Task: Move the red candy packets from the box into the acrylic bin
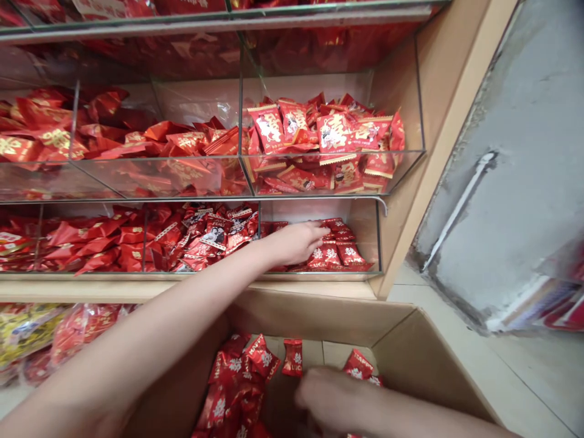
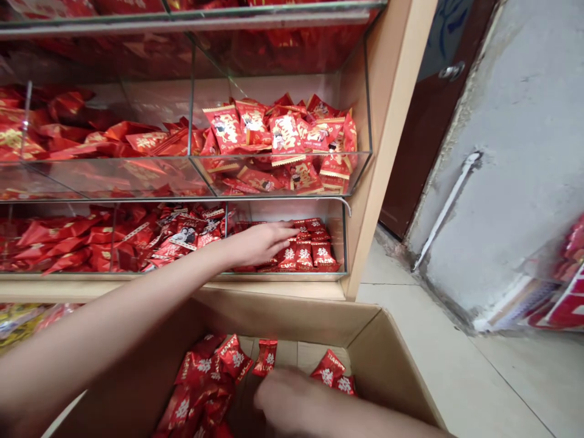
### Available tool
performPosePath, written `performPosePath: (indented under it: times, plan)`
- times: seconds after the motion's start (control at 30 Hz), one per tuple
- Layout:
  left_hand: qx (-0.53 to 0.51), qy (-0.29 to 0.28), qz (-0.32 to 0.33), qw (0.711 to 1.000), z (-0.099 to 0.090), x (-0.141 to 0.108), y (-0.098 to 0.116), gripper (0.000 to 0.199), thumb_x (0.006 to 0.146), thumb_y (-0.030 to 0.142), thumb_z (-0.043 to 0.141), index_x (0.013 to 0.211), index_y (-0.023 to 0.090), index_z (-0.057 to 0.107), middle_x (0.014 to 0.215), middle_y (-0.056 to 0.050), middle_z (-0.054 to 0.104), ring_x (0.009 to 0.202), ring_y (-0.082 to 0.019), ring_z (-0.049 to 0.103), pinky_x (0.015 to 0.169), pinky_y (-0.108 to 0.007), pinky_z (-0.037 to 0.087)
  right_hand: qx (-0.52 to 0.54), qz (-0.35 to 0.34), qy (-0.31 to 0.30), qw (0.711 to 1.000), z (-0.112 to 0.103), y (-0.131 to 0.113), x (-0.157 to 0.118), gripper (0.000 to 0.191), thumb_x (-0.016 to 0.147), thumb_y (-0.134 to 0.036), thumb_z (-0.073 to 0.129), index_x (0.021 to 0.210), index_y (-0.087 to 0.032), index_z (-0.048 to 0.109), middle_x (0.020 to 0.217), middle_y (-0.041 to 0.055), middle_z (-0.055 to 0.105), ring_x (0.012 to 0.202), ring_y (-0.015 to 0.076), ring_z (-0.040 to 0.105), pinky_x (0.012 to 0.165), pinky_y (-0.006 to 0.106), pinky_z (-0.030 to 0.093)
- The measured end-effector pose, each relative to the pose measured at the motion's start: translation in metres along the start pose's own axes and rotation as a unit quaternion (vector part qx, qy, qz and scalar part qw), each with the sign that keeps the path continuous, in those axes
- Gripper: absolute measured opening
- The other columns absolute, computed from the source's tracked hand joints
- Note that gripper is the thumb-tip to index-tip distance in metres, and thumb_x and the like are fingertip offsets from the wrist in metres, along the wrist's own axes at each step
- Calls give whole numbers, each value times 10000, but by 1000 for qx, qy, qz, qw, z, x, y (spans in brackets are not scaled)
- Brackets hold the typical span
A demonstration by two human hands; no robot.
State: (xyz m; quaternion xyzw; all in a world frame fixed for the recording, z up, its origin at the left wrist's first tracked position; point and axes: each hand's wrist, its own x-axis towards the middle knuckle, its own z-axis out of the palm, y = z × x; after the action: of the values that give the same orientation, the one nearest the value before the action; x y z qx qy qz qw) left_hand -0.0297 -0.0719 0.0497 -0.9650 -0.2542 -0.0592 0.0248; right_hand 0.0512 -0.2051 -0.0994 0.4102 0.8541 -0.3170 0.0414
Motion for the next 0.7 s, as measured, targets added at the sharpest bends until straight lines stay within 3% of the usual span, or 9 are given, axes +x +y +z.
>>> performPosePath:
  times: [0.07,0.1,0.17,0.27,0.37,0.43,0.57,0.63,0.7]
  plan:
    - [-107,113,11,988,-7,-25,12,344,865,234,362,1158,130,508,1197,-82,529,1102,-149,465,953,-259,321,28,-40,73,996,-24,-4,-9,157,704,-91,520,736,-167,653,729,7,664,708,130,589,648,218,424]
    - [-171,132,-8,976,-9,-40,20,319,859,250,384,1121,156,539,1114,-60,586,1016,-142,525,902,-258,372,68,-69,160,982,-38,-7,-16,142,734,-121,510,746,-168,644,735,8,657,718,125,582,677,225,423]
    - [-316,148,-70,934,-9,-69,38,323,851,303,411,1129,180,521,1034,-50,619,923,-144,568,828,-273,427,197,-68,315,926,-63,-11,-30,128,784,-231,503,747,-170,609,686,2,631,630,110,560,612,230,434]
    - [-518,84,-113,844,2,-95,61,391,806,312,497,1178,200,451,1041,-53,603,902,-148,576,754,-261,460,370,-75,440,815,-87,-11,-45,153,740,-304,577,673,-173,534,605,-20,582,545,97,538,533,226,443]
    - [-600,14,-146,786,18,-97,68,343,797,310,507,1117,186,498,962,-57,616,775,-135,608,622,-226,467,452,-92,469,753,-90,-6,-47,177,700,-288,630,639,-171,512,565,-28,582,500,86,536,507,217,450]
    - [-619,-1,-175,766,26,-91,67,287,809,322,483,1029,152,553,902,-63,622,693,-124,619,551,-204,449,460,-85,474,746,-87,-3,-45,178,697,-282,637,630,-168,518,544,-26,586,480,82,528,490,211,444]
    - [-656,23,-210,724,33,-87,61,260,772,326,531,919,115,573,759,-38,615,642,-124,623,537,-201,446,448,-85,479,750,-82,-1,-41,139,728,-288,608,678,-169,555,566,-27,581,506,79,517,507,204,436]
    - [-651,29,-214,728,34,-88,60,258,766,351,531,867,117,577,690,-15,601,591,-110,602,519,-203,438,433,-86,476,761,-79,-1,-40,122,734,-288,601,720,-168,581,619,-21,583,556,79,514,539,203,433]
    - [-630,40,-202,749,35,-91,60,254,776,359,514,810,119,590,639,0,588,538,-83,555,508,-196,422,422,-74,470,772,-76,-1,-39,135,728,-292,607,705,-161,590,628,-18,572,564,76,493,536,197,418]
